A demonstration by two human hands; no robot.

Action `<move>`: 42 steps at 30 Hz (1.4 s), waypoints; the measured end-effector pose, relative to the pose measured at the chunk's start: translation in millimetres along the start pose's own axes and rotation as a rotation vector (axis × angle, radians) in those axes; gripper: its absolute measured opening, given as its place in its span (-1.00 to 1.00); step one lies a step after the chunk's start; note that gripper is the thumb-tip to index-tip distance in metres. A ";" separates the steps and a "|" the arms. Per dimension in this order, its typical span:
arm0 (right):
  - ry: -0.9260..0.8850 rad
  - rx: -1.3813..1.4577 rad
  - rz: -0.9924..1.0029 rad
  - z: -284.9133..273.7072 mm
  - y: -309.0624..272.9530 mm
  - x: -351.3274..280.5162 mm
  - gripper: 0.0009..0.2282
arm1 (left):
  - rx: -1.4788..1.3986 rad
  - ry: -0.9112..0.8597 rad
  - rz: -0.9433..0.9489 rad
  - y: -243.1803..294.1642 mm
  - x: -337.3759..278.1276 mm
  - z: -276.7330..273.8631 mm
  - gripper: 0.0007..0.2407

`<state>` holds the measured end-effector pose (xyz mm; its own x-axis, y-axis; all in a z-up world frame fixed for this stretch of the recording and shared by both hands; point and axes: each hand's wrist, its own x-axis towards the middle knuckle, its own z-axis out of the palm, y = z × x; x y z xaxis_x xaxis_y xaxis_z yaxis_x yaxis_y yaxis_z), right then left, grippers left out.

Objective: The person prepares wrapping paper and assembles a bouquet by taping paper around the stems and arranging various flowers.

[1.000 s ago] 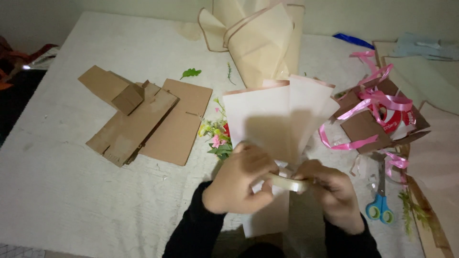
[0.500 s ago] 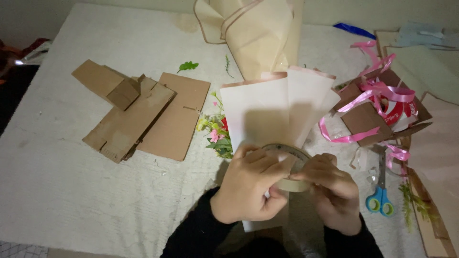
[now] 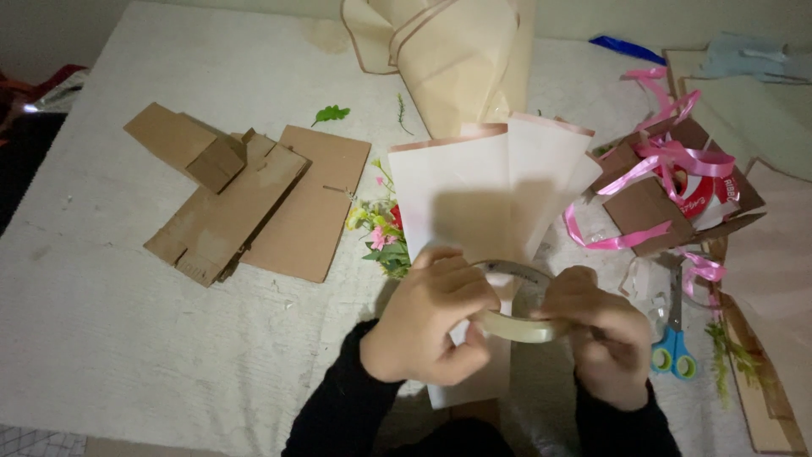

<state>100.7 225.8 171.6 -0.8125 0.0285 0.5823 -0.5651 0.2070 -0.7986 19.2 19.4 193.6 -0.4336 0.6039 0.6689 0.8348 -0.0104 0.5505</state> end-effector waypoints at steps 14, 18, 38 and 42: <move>-0.097 -0.218 -0.132 2.9 0.0 5.3 -0.80 | 0.282 0.084 0.029 7.4 2.3 15.5 -0.62; -0.097 -0.184 -0.107 2.9 -3.5 6.4 -0.76 | 0.215 0.075 0.032 5.2 2.9 11.8 -0.71; -0.158 -0.250 -0.723 -13.9 49.3 9.8 -0.80 | -0.590 0.023 -0.301 -11.9 2.0 25.6 -0.85; -0.121 -0.289 -0.675 -11.4 25.5 17.0 -0.65 | -0.624 -0.043 -0.282 -3.8 10.4 16.2 -0.88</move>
<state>74.2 242.7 162.8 -0.3217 -0.3007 0.8978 -0.9002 0.3910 -0.1916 17.1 38.6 190.3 -0.5808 0.6819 0.4446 0.3350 -0.2975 0.8940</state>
